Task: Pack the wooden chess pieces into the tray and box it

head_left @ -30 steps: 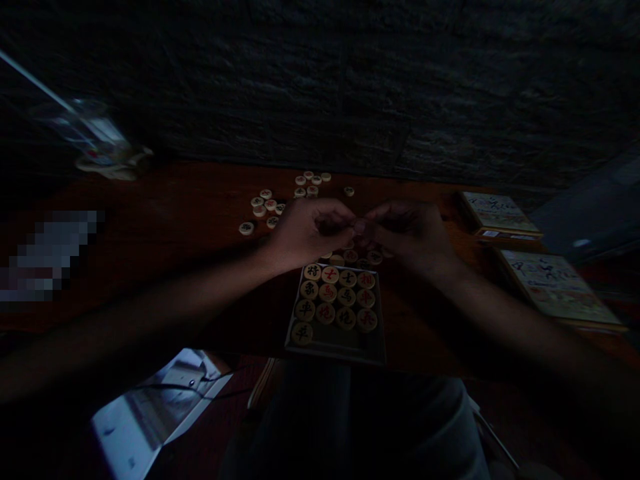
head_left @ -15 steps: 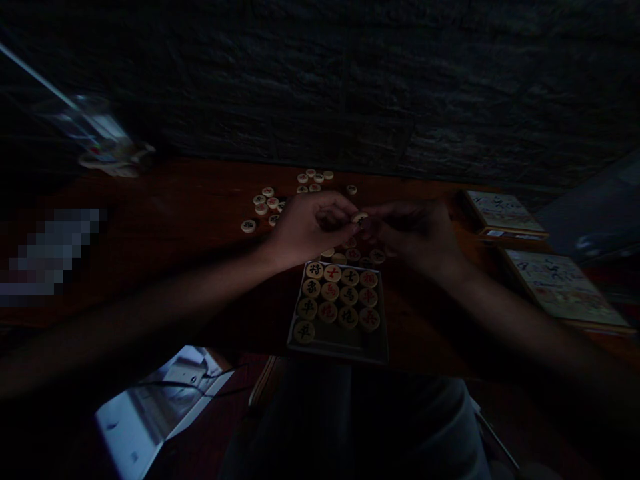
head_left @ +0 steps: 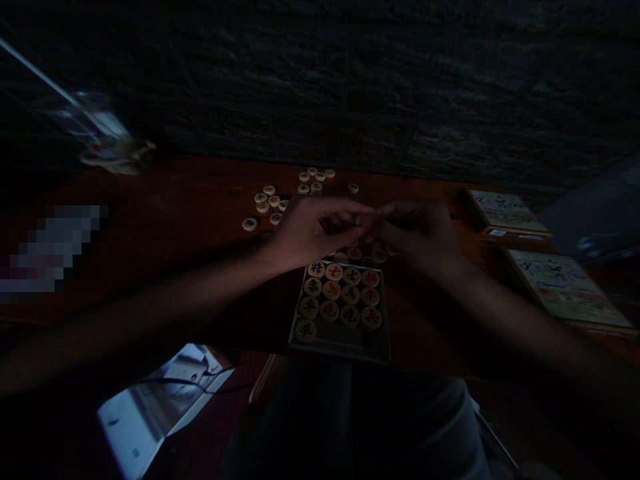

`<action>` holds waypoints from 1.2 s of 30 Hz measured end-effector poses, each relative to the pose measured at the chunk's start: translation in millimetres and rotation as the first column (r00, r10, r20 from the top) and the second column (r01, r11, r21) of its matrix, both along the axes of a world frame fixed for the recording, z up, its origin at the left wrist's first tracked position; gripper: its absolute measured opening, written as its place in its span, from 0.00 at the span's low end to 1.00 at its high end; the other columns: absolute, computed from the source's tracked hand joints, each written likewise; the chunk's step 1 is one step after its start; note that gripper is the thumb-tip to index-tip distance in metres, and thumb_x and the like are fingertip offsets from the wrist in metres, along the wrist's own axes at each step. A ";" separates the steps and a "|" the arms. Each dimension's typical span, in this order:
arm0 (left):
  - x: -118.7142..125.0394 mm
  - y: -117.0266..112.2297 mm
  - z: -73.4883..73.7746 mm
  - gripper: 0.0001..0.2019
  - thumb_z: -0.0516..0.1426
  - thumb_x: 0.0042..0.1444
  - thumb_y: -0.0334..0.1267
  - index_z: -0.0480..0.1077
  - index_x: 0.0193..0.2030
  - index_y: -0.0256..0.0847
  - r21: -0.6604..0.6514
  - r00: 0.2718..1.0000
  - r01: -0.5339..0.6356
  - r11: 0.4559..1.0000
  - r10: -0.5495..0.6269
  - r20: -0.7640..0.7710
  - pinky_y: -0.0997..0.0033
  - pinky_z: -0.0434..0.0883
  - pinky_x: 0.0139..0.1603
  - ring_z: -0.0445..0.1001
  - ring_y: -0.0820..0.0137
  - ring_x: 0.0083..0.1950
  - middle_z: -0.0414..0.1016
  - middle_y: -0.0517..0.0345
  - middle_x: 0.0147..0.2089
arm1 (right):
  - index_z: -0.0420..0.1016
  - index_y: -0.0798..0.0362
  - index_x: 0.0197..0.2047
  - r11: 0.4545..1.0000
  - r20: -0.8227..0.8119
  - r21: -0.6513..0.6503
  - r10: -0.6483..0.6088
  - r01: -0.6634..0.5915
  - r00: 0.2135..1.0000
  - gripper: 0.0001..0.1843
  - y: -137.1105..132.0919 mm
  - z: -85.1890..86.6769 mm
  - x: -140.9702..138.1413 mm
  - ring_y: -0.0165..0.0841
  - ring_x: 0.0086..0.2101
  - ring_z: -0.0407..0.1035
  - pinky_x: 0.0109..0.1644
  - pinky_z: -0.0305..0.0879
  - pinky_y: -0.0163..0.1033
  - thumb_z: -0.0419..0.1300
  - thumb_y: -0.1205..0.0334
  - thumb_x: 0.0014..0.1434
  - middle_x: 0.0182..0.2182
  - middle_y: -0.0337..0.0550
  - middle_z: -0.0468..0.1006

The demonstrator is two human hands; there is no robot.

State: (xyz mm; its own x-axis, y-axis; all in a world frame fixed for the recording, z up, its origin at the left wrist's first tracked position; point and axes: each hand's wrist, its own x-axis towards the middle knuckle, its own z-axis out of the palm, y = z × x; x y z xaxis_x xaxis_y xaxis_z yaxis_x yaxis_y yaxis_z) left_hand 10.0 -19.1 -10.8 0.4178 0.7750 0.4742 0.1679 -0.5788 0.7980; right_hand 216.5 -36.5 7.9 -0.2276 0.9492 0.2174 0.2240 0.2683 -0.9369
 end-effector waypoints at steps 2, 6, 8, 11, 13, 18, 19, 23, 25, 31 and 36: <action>-0.1 0.4 0.0 0.11 0.65 0.61 0.36 0.83 0.50 0.43 -0.019 1.000 -0.004 1.000 0.005 0.023 0.67 0.81 0.44 0.85 0.64 0.44 0.87 0.55 0.47 | 0.85 0.51 0.33 1.000 0.002 0.002 -0.001 0.001 1.000 0.22 -0.1 -0.4 0.5 0.33 0.25 0.77 0.24 0.70 0.34 0.75 0.39 0.53 0.27 0.43 0.85; -0.6 0.3 1.7 0.08 0.64 0.63 0.38 0.84 0.48 0.47 -0.058 0.999 -0.041 0.998 0.043 0.030 0.63 0.82 0.45 0.85 0.62 0.46 0.87 0.58 0.49 | 0.85 0.50 0.35 1.000 0.020 -0.003 -0.013 0.013 1.000 0.19 -0.3 -2.3 1.0 0.34 0.25 0.78 0.25 0.71 0.35 0.75 0.42 0.55 0.28 0.43 0.85; -0.7 0.3 2.6 0.08 0.64 0.64 0.39 0.84 0.47 0.47 -0.044 0.998 -0.055 0.997 0.057 0.023 0.64 0.81 0.43 0.85 0.63 0.44 0.87 0.58 0.48 | 0.85 0.50 0.36 1.000 0.029 -0.002 -0.013 0.013 0.999 0.18 -0.8 -2.7 0.9 0.35 0.26 0.78 0.26 0.72 0.36 0.74 0.43 0.55 0.28 0.43 0.85; -0.4 1.1 2.7 0.08 0.63 0.65 0.39 0.83 0.46 0.44 -0.016 0.998 -0.061 0.998 0.061 0.013 0.67 0.79 0.40 0.84 0.65 0.40 0.87 0.57 0.44 | 0.86 0.50 0.36 1.000 0.026 0.000 0.006 -0.006 1.000 0.18 -1.5 -2.2 0.8 0.34 0.26 0.78 0.27 0.72 0.36 0.74 0.44 0.56 0.29 0.43 0.85; 0.1 2.0 1.9 0.07 0.62 0.65 0.38 0.83 0.46 0.44 -0.002 0.999 -0.048 0.999 0.048 0.019 0.69 0.78 0.38 0.84 0.67 0.39 0.87 0.58 0.41 | 0.86 0.50 0.36 1.000 0.029 0.004 0.020 -0.020 0.999 0.19 -1.5 -1.8 1.0 0.33 0.25 0.77 0.27 0.72 0.35 0.74 0.43 0.55 0.28 0.42 0.85; 1.1 4.6 0.0 0.08 0.61 0.65 0.38 0.81 0.44 0.39 0.039 0.998 -0.052 0.998 0.051 0.031 0.73 0.77 0.37 0.84 0.68 0.39 0.86 0.56 0.40 | 0.86 0.52 0.37 0.998 0.006 0.036 0.055 -0.056 0.998 0.22 0.5 -3.3 1.0 0.33 0.25 0.77 0.27 0.72 0.35 0.76 0.41 0.52 0.27 0.43 0.85; 1.2 5.1 -0.2 0.07 0.62 0.65 0.38 0.81 0.43 0.39 0.047 0.998 -0.054 0.997 0.052 0.037 0.73 0.77 0.37 0.84 0.69 0.39 0.86 0.56 0.40 | 0.86 0.52 0.37 0.997 -0.009 0.038 0.061 -0.060 0.998 0.22 0.9 -4.0 0.9 0.33 0.25 0.77 0.28 0.72 0.35 0.76 0.41 0.52 0.28 0.43 0.85; 0.6 6.0 -0.2 0.06 0.62 0.64 0.37 0.81 0.42 0.40 0.053 0.998 -0.043 0.998 0.040 0.048 0.73 0.77 0.36 0.83 0.69 0.37 0.85 0.57 0.38 | 0.87 0.52 0.37 0.998 -0.044 0.023 0.068 -0.067 0.997 0.21 0.8 -4.8 0.2 0.32 0.25 0.77 0.27 0.71 0.35 0.76 0.42 0.52 0.27 0.42 0.85; 0.4 5.3 0.2 0.06 0.62 0.64 0.37 0.81 0.42 0.40 0.040 0.998 -0.038 0.998 0.037 0.046 0.73 0.77 0.36 0.83 0.69 0.36 0.86 0.56 0.38 | 0.87 0.52 0.36 0.997 -0.042 0.017 0.071 -0.071 0.997 0.21 0.1 -3.7 -0.3 0.32 0.24 0.76 0.27 0.70 0.35 0.76 0.42 0.53 0.26 0.42 0.84; 1.4 2.1 1.4 0.07 0.65 0.61 0.37 0.81 0.45 0.39 0.019 0.998 -0.016 1.000 0.015 0.058 0.74 0.77 0.35 0.84 0.69 0.36 0.86 0.56 0.39 | 0.87 0.52 0.36 0.999 -0.031 0.010 0.046 -0.046 0.998 0.21 -1.5 -0.4 -1.3 0.31 0.24 0.76 0.27 0.70 0.35 0.75 0.41 0.55 0.26 0.43 0.83; 0.4 1.7 1.1 0.10 0.66 0.58 0.35 0.81 0.46 0.38 0.035 0.999 -0.001 0.999 0.000 0.034 0.75 0.77 0.34 0.83 0.70 0.35 0.85 0.56 0.37 | 0.86 0.52 0.35 0.999 -0.067 -0.001 0.040 -0.040 0.997 0.22 -1.8 -2.0 -0.8 0.29 0.22 0.73 0.25 0.68 0.34 0.74 0.40 0.55 0.26 0.42 0.83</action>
